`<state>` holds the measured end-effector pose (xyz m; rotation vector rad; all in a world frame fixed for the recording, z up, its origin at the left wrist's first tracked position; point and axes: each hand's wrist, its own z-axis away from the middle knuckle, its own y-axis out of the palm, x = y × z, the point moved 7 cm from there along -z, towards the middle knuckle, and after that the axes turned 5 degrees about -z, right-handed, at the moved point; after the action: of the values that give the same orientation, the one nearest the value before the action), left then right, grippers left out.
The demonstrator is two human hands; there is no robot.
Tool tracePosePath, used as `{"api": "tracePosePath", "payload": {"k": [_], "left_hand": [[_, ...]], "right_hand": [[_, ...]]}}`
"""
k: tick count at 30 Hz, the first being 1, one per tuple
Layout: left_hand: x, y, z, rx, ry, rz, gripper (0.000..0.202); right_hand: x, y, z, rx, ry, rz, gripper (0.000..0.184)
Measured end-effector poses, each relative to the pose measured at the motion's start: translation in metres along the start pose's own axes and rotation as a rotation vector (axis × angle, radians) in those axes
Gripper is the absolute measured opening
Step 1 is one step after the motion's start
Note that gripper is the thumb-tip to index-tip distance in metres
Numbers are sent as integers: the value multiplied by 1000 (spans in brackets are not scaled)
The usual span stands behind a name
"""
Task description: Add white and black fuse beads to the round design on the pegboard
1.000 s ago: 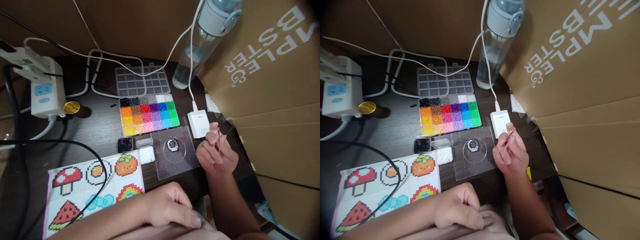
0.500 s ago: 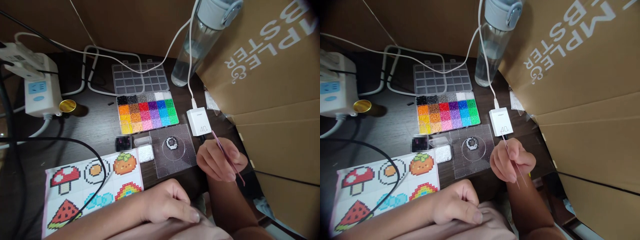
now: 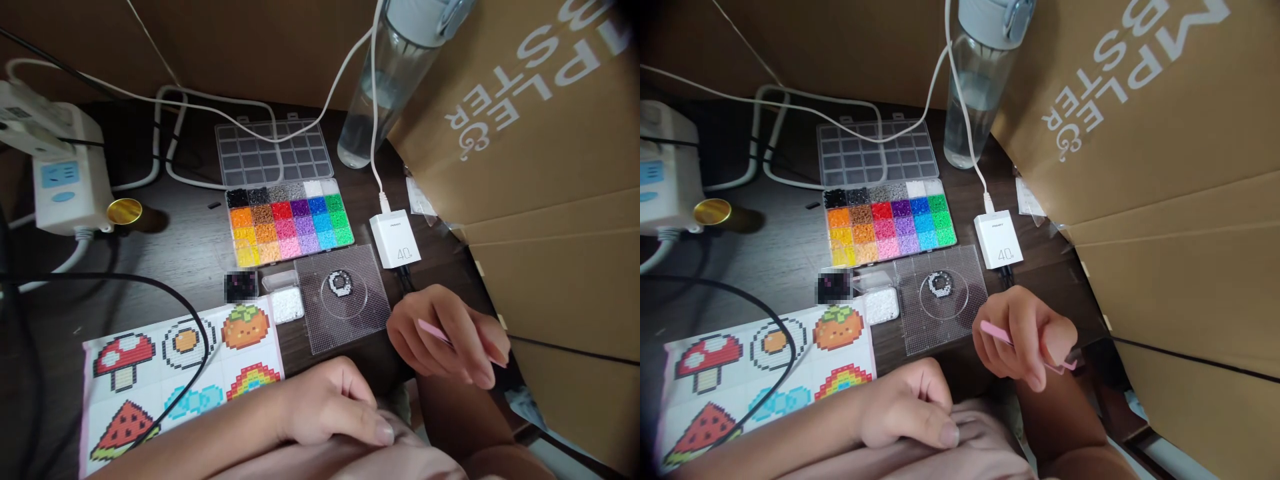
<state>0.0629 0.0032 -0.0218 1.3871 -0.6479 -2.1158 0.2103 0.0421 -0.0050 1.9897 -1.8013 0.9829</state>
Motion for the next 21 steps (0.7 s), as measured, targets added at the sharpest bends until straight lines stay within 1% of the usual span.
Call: {"api": "tracePosePath", "payload": {"k": [1,2,3,4,7,9,11,14,15,16,17,18,20,21], "left_hand": [[0,1,0,20,2,-13,65],[0,3,1,42,7,-29,64],[0,4,1,63,13,-48,62],[0,5,1,82,17,-65,59],[-1,8,1,114,45,-83,46],[-3,8,1,118,68,-70,39],[-4,8,2,101,73,-54,36],[-5,8,2,80,63,-45,36],[-5,9,2,83,63,-46,36],[-5,9,2,85,64,-47,36],[-6,10,2,85,67,-47,36],[-6,10,2,85,70,-45,36],[-6,10,2,82,75,-42,35],[-5,9,2,79,76,-41,35]], "right_hand": [[5,2,-4,39,-73,-51,99],[8,3,-7,69,-102,-49,99],[8,3,-10,90,-100,5,99],[6,3,-13,100,-76,94,98],[-4,-3,-16,92,73,365,98],[-4,-6,-18,76,106,402,98],[0,-5,-24,92,81,307,93],[14,4,-37,180,-3,1,74],[18,6,-40,196,-10,-70,70],[18,8,-42,195,37,-75,70],[15,9,-43,172,113,-32,73],[10,9,-41,130,222,50,79],[-8,4,-28,21,547,240,91],[-14,4,-22,-22,661,258,91]]}}
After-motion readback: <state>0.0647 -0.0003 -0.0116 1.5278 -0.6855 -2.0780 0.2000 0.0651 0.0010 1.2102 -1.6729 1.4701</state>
